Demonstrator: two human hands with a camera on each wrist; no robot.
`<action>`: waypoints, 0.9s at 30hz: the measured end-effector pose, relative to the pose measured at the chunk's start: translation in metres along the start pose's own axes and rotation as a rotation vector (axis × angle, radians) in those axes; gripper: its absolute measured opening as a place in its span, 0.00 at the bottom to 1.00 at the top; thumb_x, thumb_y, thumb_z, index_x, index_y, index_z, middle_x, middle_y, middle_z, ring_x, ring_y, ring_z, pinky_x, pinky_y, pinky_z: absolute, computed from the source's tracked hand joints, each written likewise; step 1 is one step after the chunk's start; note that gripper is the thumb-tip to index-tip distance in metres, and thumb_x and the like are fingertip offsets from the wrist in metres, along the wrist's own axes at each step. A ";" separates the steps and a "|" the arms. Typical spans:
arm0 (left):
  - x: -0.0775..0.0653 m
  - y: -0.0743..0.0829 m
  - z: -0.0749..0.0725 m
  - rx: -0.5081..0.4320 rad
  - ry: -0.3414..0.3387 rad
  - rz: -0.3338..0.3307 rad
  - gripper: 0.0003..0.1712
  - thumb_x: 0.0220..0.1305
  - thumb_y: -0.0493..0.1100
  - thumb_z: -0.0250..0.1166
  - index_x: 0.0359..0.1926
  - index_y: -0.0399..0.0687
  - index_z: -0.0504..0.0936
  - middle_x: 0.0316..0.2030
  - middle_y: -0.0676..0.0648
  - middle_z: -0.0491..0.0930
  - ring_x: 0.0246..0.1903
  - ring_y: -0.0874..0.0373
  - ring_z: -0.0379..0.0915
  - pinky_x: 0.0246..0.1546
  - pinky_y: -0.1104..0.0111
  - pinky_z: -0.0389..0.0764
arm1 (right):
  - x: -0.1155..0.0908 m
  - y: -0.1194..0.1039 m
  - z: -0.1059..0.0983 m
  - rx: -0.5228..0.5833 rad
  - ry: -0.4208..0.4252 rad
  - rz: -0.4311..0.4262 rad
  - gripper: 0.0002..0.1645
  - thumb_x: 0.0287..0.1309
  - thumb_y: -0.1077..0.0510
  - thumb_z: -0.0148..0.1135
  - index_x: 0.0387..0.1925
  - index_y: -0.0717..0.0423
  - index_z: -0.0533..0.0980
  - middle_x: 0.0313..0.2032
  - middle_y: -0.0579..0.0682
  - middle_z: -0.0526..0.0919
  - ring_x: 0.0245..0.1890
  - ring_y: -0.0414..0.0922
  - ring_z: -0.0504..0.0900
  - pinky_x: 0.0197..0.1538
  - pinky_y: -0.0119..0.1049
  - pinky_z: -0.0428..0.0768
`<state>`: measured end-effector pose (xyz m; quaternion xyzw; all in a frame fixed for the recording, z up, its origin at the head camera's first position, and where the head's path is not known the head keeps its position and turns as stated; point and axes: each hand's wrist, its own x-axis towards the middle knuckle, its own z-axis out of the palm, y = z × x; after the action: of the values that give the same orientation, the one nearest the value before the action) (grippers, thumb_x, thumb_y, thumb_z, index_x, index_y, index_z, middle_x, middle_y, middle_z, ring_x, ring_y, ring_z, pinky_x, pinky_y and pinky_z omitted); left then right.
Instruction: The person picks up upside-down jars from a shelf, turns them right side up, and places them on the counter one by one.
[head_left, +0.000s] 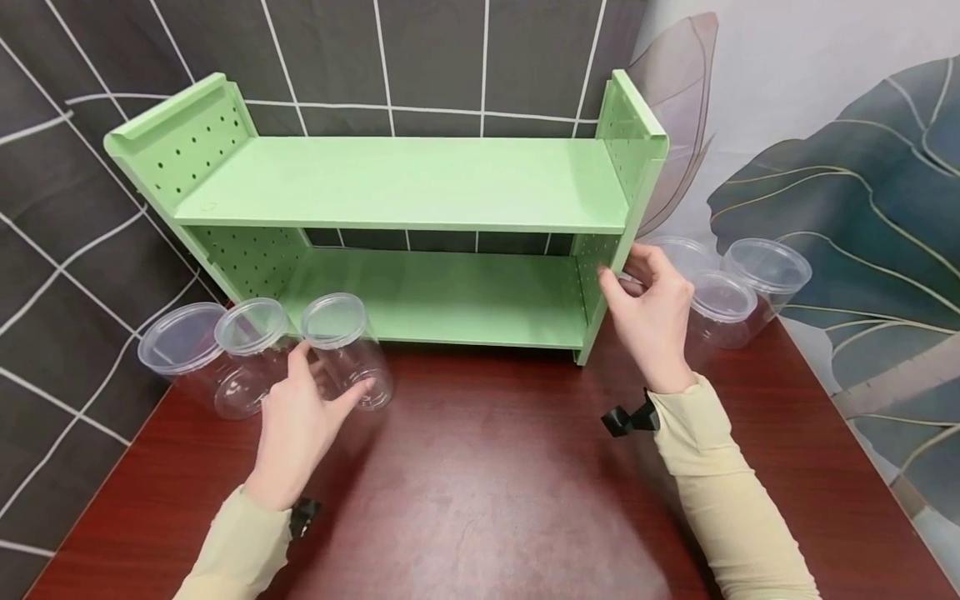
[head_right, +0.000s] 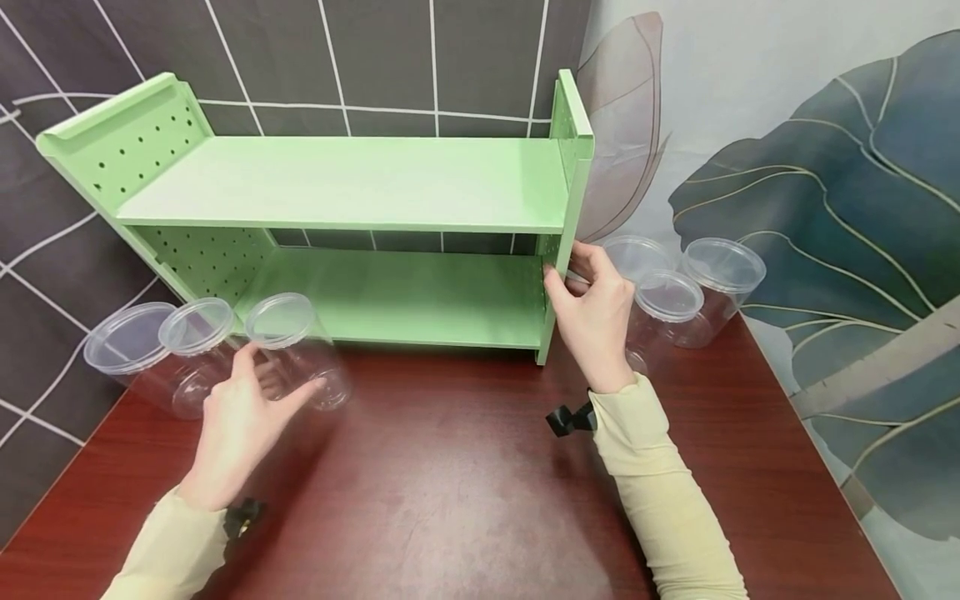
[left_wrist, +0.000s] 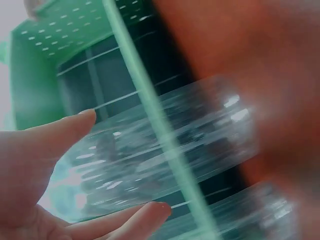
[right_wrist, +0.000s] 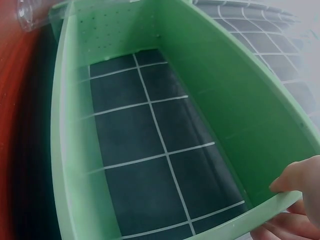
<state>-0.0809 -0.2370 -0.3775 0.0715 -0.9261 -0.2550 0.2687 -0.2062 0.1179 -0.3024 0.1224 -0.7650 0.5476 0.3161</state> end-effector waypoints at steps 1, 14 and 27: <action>0.001 0.003 -0.005 0.000 0.016 0.010 0.49 0.53 0.52 0.81 0.64 0.29 0.66 0.43 0.30 0.84 0.34 0.33 0.84 0.30 0.39 0.79 | 0.000 -0.001 0.000 -0.001 -0.002 -0.001 0.15 0.57 0.72 0.66 0.47 0.74 0.79 0.42 0.66 0.86 0.42 0.53 0.88 0.45 0.27 0.83; 0.025 0.020 -0.067 -0.008 0.370 0.138 0.50 0.48 0.58 0.82 0.69 0.46 0.73 0.56 0.44 0.82 0.49 0.40 0.80 0.41 0.47 0.76 | -0.002 0.005 0.000 -0.010 0.006 -0.012 0.14 0.57 0.73 0.66 0.46 0.73 0.79 0.42 0.65 0.87 0.44 0.55 0.88 0.44 0.26 0.83; 0.095 -0.056 -0.106 0.186 -0.024 -0.016 0.68 0.55 0.69 0.71 0.78 0.30 0.48 0.77 0.30 0.46 0.77 0.38 0.38 0.75 0.50 0.32 | -0.003 0.027 0.002 -0.018 -0.004 -0.008 0.16 0.56 0.72 0.69 0.47 0.70 0.80 0.41 0.62 0.88 0.41 0.45 0.88 0.44 0.27 0.83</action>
<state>-0.1047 -0.3572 -0.2854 0.1004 -0.9484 -0.1707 0.2476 -0.2191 0.1251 -0.3248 0.1236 -0.7699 0.5394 0.3178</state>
